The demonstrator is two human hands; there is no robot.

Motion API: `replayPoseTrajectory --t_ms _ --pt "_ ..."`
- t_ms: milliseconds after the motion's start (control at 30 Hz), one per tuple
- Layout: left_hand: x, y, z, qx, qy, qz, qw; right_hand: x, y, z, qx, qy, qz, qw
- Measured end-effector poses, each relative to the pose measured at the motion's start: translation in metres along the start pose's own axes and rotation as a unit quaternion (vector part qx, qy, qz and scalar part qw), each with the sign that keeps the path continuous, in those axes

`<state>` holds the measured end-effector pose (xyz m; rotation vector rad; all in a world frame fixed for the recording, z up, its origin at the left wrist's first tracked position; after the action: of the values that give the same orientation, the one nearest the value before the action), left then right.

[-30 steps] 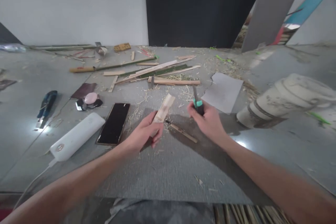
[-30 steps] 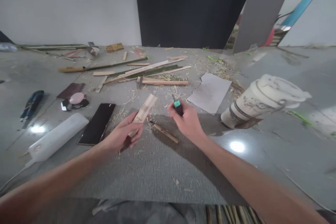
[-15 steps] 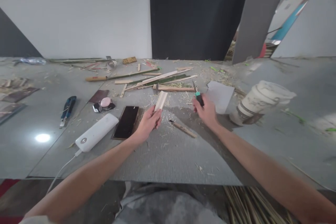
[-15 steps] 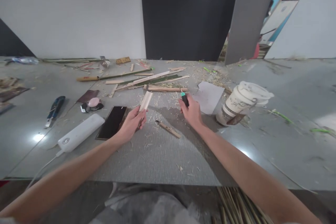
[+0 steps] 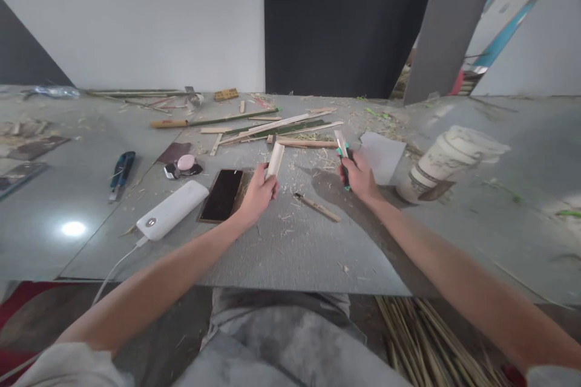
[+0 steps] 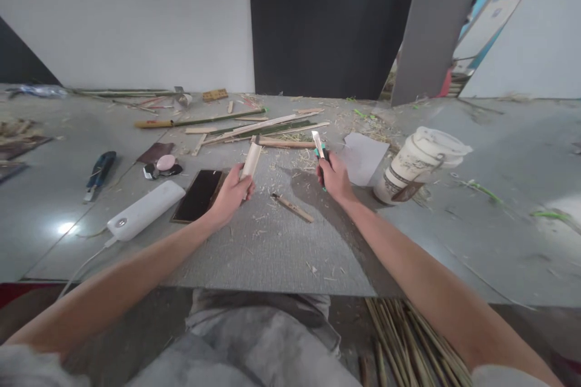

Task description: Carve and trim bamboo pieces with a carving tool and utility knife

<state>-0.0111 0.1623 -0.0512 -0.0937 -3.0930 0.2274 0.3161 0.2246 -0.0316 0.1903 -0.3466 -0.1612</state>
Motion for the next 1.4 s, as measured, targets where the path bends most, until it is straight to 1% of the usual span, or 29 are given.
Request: replayPoseTrajectory --t_ms 133,233,367,467,600,700,800,900,1000,1067,1167,1267,1400 --pt "0.001 0.002 -0.006 0.002 0.021 0.002 1.000 -0.002 0.002 0.002 0.015 -0.023 0.010 1.000" --pt "0.005 0.007 -0.010 -0.003 0.033 -0.001 0.999 -0.005 0.006 0.001 0.027 -0.050 0.016 0.998" --pt "0.012 0.014 -0.016 -0.029 0.058 -0.017 0.998 -0.006 0.010 0.002 0.055 -0.093 0.008 0.994" --pt "0.014 0.017 -0.019 -0.051 0.091 -0.026 0.994 -0.004 0.011 0.005 0.078 -0.138 -0.004 0.987" --pt "0.015 0.021 -0.025 -0.075 0.151 -0.030 0.985 0.000 0.010 0.015 0.113 -0.213 -0.023 0.970" --pt "0.018 0.022 -0.032 -0.090 0.210 -0.039 0.973 -0.004 0.008 0.020 0.124 -0.276 -0.029 0.953" --pt "0.021 0.024 -0.036 -0.098 0.277 -0.046 0.955 -0.014 0.007 0.019 0.112 -0.338 -0.016 0.934" --pt "0.016 0.028 -0.035 -0.093 0.343 -0.047 0.934 -0.023 0.010 0.013 0.081 -0.392 0.005 0.917" --pt "0.005 0.041 -0.034 -0.077 0.402 -0.043 0.911 -0.030 0.017 0.009 0.052 -0.433 0.027 0.900" --pt "-0.002 0.056 -0.038 -0.068 0.433 -0.046 0.898 -0.035 0.025 0.010 0.042 -0.452 0.034 0.890" --pt "-0.010 0.083 -0.047 -0.058 0.465 -0.051 0.882 -0.043 0.041 0.015 0.038 -0.469 0.028 0.882" --pt "-0.013 0.104 -0.055 -0.072 0.491 -0.068 0.866 -0.050 0.059 0.020 0.039 -0.470 0.026 0.881" --pt "-0.010 0.119 -0.059 -0.092 0.520 -0.100 0.843 -0.051 0.077 0.021 0.044 -0.464 0.003 0.885"
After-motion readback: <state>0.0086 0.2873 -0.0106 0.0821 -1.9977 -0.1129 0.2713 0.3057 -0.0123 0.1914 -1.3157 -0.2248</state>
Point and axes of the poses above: each hand's wrist, its own y-axis towards the middle knuckle, its own x-axis out of the back of the hand, z = x × y, the point moved 10 cm from there along y, towards the middle knuckle, and after that the axes turned 2 degrees about z, right-handed, at the moved point
